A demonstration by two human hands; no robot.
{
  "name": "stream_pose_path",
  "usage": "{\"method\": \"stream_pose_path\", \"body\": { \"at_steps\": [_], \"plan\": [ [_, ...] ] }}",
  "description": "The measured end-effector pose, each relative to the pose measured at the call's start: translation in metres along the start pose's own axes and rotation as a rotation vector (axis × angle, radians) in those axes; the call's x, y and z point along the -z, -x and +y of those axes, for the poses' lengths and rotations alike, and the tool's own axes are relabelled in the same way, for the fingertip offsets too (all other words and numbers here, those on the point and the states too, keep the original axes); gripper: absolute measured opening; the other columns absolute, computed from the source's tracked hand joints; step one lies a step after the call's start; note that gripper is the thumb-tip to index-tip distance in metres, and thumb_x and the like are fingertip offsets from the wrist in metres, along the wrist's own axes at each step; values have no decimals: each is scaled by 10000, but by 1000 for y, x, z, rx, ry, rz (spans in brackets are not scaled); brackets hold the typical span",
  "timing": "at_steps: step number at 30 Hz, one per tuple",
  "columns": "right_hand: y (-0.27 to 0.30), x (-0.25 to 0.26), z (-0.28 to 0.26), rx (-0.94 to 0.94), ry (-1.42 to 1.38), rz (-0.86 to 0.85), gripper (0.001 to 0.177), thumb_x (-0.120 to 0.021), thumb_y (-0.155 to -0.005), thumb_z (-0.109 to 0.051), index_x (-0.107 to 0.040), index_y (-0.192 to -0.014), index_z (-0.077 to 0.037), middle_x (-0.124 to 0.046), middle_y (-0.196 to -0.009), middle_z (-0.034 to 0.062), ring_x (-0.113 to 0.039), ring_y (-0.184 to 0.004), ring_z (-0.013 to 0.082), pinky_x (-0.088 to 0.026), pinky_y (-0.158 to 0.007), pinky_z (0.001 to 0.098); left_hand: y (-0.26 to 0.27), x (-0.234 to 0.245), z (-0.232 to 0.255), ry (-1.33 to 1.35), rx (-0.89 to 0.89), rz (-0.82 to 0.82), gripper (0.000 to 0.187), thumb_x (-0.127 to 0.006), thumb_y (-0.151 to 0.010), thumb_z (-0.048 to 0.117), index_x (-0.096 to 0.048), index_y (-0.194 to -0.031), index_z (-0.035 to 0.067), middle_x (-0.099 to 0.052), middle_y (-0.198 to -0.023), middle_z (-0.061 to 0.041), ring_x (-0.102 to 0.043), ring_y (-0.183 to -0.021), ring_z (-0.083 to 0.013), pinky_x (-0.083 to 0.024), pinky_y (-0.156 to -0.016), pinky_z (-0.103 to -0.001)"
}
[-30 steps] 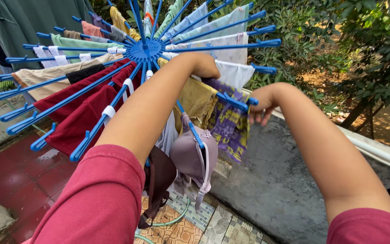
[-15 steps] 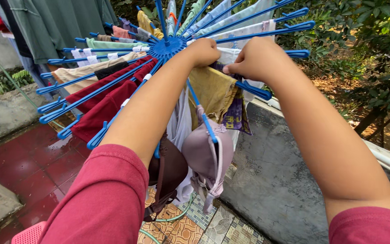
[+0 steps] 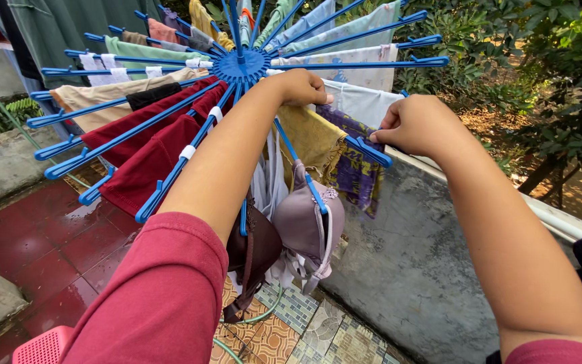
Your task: The person removes clothes from a white bucket and secures them to a circular drying rack using clips or places them onto wire hangers.
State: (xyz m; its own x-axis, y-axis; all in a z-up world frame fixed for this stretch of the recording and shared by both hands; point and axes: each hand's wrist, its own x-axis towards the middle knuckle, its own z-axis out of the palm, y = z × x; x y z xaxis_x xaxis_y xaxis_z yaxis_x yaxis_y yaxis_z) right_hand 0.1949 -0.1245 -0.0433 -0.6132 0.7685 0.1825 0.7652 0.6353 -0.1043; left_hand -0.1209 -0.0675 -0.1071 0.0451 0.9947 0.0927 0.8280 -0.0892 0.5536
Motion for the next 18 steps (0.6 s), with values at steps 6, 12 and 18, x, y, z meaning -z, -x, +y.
{"method": "stream_pose_path", "body": {
  "at_steps": [6, 12, 18],
  "plan": [
    [7, -32, 11, 380, -434, 195, 382, -758, -803, -228, -686, -1141, -65, -740, -1062, 86, -712, -875, 204, -552, -754, 370, 17, -2, 8, 53, -90, 29, 410, -758, -853, 538, -721, -902, 133, -634, -749, 11, -536, -685, -109, -444, -628, -343],
    [7, -28, 3, 412, -380, 202, 315, -822, -801, -227, -766, -1085, -104, -747, -943, 94, -675, -824, 201, -535, -754, 355, 16, 5, -9, 154, -162, 15, 278, -815, -869, 391, -750, -908, 123, -647, -750, 31, -557, -698, -104, -439, -641, -328],
    [-4, -29, 6, 421, -375, 225, 242, -860, -830, -273, -755, -876, -60, -699, -874, 114, -661, -782, 200, -532, -707, 344, -14, -6, -36, -136, -154, 311, 284, -804, -907, 298, -677, -893, 45, -685, -812, -81, -598, -709, -194, -469, -630, -382]
  ]
}}
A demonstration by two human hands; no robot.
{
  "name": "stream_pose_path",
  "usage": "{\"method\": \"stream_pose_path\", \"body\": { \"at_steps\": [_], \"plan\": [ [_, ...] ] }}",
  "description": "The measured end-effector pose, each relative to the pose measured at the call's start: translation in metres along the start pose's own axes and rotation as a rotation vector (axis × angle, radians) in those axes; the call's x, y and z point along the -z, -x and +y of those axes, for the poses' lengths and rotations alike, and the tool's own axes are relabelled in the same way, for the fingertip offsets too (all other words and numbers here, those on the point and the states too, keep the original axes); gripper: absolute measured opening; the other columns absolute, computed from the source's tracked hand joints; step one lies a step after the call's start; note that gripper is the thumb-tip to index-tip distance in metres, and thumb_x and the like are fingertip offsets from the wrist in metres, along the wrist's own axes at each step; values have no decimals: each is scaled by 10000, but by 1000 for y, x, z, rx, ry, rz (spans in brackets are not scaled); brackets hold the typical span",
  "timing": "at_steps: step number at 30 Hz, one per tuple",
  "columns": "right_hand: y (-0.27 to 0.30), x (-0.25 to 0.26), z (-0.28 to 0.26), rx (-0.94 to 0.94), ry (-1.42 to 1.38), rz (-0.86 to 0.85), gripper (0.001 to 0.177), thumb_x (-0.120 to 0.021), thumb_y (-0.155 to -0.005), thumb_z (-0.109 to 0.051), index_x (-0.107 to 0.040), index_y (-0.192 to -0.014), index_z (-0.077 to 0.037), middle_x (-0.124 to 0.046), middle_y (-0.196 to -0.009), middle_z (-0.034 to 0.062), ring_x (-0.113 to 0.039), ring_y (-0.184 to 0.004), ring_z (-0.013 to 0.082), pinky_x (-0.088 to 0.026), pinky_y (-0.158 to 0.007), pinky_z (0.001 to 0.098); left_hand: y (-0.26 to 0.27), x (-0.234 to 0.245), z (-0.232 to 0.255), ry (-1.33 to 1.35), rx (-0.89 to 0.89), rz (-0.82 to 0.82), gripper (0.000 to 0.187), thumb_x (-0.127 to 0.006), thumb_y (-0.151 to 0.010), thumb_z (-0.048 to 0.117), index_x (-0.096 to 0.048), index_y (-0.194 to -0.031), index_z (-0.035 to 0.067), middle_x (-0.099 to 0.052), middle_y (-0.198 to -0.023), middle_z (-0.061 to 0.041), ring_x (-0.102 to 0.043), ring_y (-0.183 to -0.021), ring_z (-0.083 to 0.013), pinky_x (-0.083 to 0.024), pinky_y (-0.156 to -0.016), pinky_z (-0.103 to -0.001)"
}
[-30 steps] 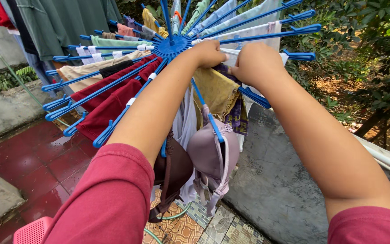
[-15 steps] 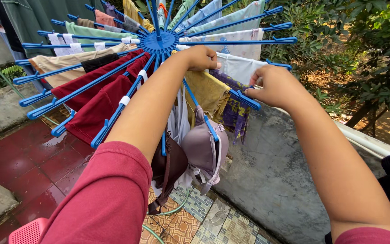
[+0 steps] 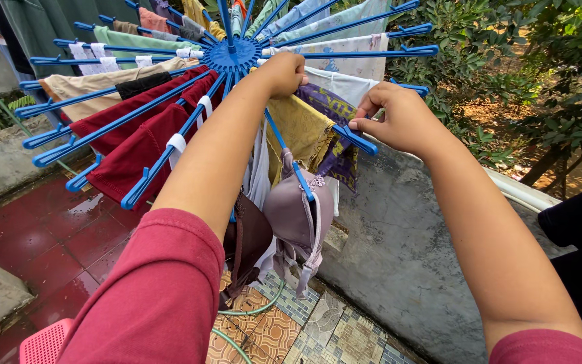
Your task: The person removes clothes from a white bucket and secures them to a circular drying rack using clips or places them onto wire hangers.
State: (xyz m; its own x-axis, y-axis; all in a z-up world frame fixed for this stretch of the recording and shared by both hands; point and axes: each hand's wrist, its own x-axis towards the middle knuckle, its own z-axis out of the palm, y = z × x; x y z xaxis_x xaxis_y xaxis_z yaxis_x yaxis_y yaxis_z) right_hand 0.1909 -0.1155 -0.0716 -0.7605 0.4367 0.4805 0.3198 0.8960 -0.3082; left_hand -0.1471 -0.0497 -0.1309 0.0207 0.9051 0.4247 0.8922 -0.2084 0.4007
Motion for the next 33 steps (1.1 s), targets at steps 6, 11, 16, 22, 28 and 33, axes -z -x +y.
{"method": "stream_pose_path", "body": {
  "at_steps": [6, 11, 16, 22, 28, 33],
  "plan": [
    [-16, -11, -9, -188, 111, 10, 350, -914, -784, -297, -717, -795, -8, -712, -765, 122, -672, -695, 222, -535, -663, 372, 18, 18, 24, 185, 153, -61, 334, -832, -830, 375, -687, -934, 93, -685, -866, -32, -649, -764, -153, -520, -673, -350],
    [-7, -10, -13, -368, 123, -61, 339, -900, -686, -281, -747, -892, -59, -739, -794, 101, -717, -720, 230, -559, -674, 369, 21, 16, 23, 165, 95, -75, 330, -815, -838, 406, -710, -914, 103, -694, -821, -14, -637, -777, -138, -505, -704, -349],
    [21, -14, -4, -347, 156, -46, 374, -887, -725, -318, -731, -893, -22, -738, -803, 109, -715, -721, 226, -557, -686, 361, 21, 8, 27, 69, 57, -100, 335, -808, -835, 433, -704, -864, 116, -666, -780, -12, -621, -737, -150, -493, -682, -360],
    [59, -3, 9, -396, 68, -30, 369, -880, -761, -323, -698, -862, -18, -720, -765, 107, -684, -694, 219, -541, -657, 366, 28, 10, 41, 107, 112, -157, 520, -855, -810, 547, -658, -770, 67, -601, -720, -31, -575, -694, -155, -449, -626, -352],
    [80, -7, 16, -326, -75, 79, 323, -833, -821, -245, -680, -1006, -27, -724, -846, 69, -682, -758, 194, -542, -694, 340, 21, 0, 33, 200, 106, -109, 455, -882, -762, 515, -681, -788, 108, -636, -727, 4, -594, -689, -132, -468, -617, -338],
    [76, -8, 2, -153, -9, 262, 388, -798, -842, -163, -667, -1182, -31, -695, -1085, 141, -686, -922, 239, -551, -720, 369, 5, -12, -2, 150, 11, 142, 338, -851, -803, 407, -709, -863, 106, -690, -786, -46, -659, -719, -195, -512, -629, -372]
  ]
}}
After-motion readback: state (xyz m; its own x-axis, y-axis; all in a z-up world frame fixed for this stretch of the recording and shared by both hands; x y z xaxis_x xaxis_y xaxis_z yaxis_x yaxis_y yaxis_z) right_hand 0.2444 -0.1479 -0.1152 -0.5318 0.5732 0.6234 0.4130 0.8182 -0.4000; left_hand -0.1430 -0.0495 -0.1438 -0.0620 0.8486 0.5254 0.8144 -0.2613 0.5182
